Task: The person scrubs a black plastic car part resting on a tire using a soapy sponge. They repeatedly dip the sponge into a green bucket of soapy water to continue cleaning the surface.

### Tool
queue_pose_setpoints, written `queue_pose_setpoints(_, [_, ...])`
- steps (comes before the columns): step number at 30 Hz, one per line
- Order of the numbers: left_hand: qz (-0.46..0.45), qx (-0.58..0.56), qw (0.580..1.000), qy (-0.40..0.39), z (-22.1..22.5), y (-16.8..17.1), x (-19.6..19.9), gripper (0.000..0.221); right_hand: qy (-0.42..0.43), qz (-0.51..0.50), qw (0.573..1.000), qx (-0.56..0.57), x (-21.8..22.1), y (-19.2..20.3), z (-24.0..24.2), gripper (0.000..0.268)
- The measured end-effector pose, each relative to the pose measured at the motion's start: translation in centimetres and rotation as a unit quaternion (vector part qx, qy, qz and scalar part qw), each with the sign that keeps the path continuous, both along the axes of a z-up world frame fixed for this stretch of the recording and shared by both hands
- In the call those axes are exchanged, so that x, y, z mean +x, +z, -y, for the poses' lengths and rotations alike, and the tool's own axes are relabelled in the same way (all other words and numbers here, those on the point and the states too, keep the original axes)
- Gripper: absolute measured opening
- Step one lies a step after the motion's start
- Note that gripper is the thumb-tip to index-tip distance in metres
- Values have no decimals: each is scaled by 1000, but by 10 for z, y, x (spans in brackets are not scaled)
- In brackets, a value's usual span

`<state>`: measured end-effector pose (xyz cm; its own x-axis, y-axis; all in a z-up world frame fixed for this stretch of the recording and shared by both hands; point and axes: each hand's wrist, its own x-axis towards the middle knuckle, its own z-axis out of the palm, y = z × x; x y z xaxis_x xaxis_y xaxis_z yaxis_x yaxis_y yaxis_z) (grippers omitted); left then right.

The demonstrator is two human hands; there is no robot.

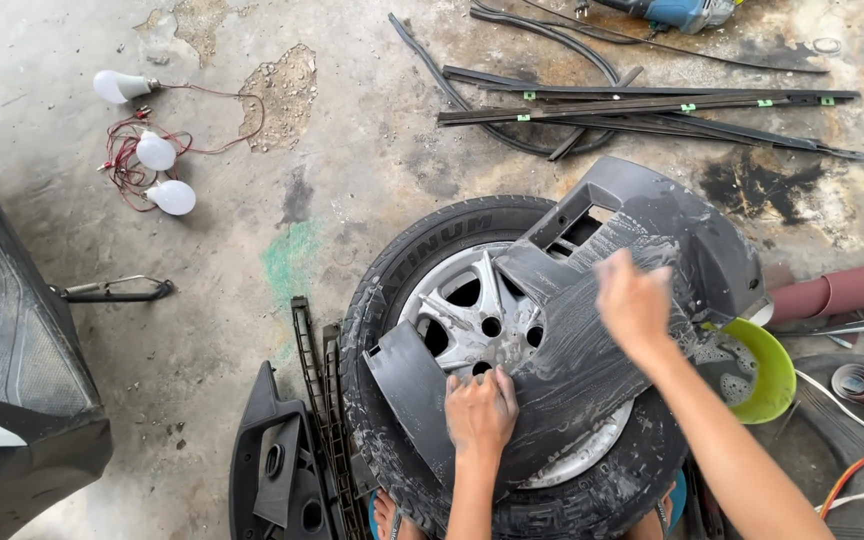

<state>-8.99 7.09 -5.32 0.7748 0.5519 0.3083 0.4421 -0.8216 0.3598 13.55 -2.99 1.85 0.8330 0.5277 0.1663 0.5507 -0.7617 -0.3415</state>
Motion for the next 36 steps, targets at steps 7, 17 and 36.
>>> queue_pose_setpoints(7, [23, 9, 1000, 18, 1, -4, 1, 45, 117, -46, 992, 26, -66, -21, -11, 26])
queue_pose_setpoints(17, [2, 13, 1000, 14, 1, -2, 1, 51, 29, -38, 996, 82, -68, -13, -7, 16])
queue_pose_setpoints(36, [-63, 65, 993, 72, 25, -14, 32, 46, -343, -203, 917, 20, 75, -190, 286, 48])
